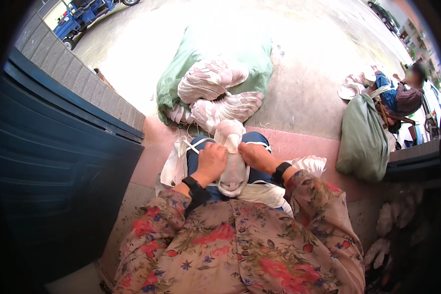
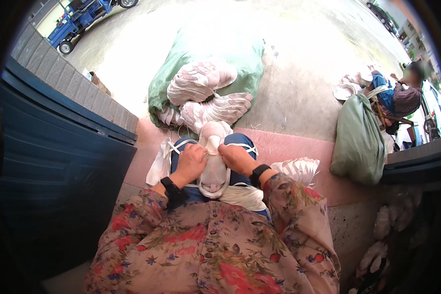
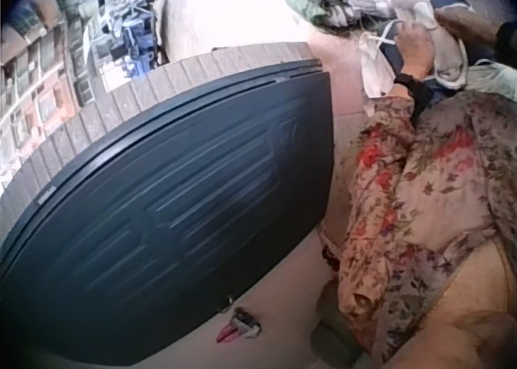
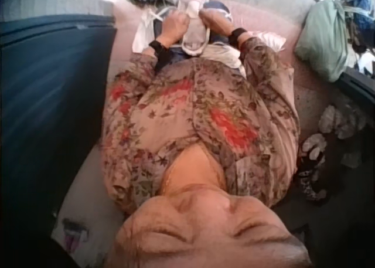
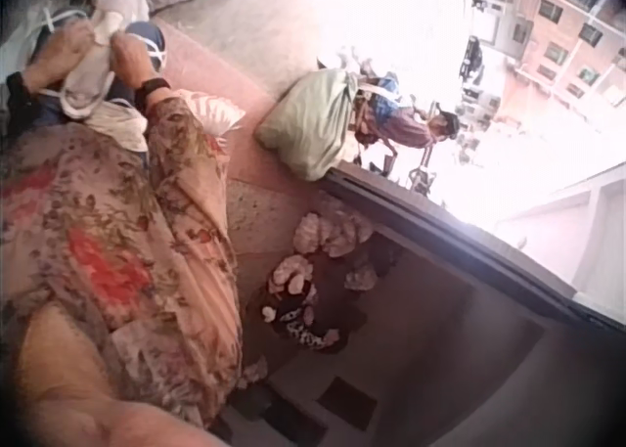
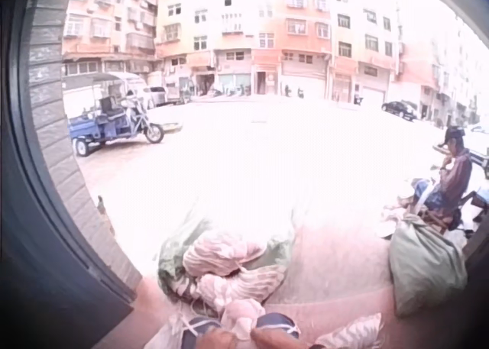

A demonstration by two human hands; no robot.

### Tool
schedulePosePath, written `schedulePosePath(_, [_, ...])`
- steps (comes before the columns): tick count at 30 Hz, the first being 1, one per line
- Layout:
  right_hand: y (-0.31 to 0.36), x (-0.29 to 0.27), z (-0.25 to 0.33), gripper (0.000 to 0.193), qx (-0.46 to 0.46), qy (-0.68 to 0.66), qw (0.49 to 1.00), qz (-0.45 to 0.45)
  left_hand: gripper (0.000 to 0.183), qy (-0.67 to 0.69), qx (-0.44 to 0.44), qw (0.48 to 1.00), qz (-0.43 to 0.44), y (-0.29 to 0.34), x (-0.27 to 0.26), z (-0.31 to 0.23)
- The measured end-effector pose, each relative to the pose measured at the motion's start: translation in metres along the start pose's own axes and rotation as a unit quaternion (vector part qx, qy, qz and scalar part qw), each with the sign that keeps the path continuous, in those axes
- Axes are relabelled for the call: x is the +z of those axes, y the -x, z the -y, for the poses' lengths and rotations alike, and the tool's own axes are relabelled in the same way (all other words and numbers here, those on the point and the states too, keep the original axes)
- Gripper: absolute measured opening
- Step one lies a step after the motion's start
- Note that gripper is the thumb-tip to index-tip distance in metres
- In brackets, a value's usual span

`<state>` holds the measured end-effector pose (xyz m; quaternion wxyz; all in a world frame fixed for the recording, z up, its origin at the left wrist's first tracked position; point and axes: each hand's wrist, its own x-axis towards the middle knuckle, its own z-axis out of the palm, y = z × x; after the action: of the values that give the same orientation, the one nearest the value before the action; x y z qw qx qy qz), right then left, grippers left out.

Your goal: Lacing white sneakers by hand while sitting near bags of shoe components.

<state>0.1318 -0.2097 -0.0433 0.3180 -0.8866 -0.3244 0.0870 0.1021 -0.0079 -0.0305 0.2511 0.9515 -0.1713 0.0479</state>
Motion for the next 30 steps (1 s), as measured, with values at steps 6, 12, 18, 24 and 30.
schedulePosePath(6, [0.008,0.011,0.006,0.014,0.051,-0.084,0.992,-0.084,0.014,-0.056,0.019,0.997,0.052,-0.025,0.014,-0.031])
schedulePosePath(12, [0.004,0.004,0.001,0.017,0.043,-0.082,0.993,-0.077,0.013,-0.121,0.015,0.986,0.115,-0.027,0.022,-0.030])
schedulePosePath(18, [0.005,0.008,-0.005,0.016,0.074,-0.127,0.986,-0.073,0.014,-0.192,0.087,0.975,0.073,-0.018,0.030,-0.030])
schedulePosePath(24, [0.008,0.015,-0.008,0.014,0.022,-0.139,0.981,-0.133,0.012,-0.204,0.207,0.955,0.061,-0.024,0.035,-0.016])
schedulePosePath(30, [0.007,0.011,-0.005,0.015,0.055,-0.151,0.980,-0.115,0.011,-0.134,0.166,0.971,0.106,-0.029,0.038,-0.012])
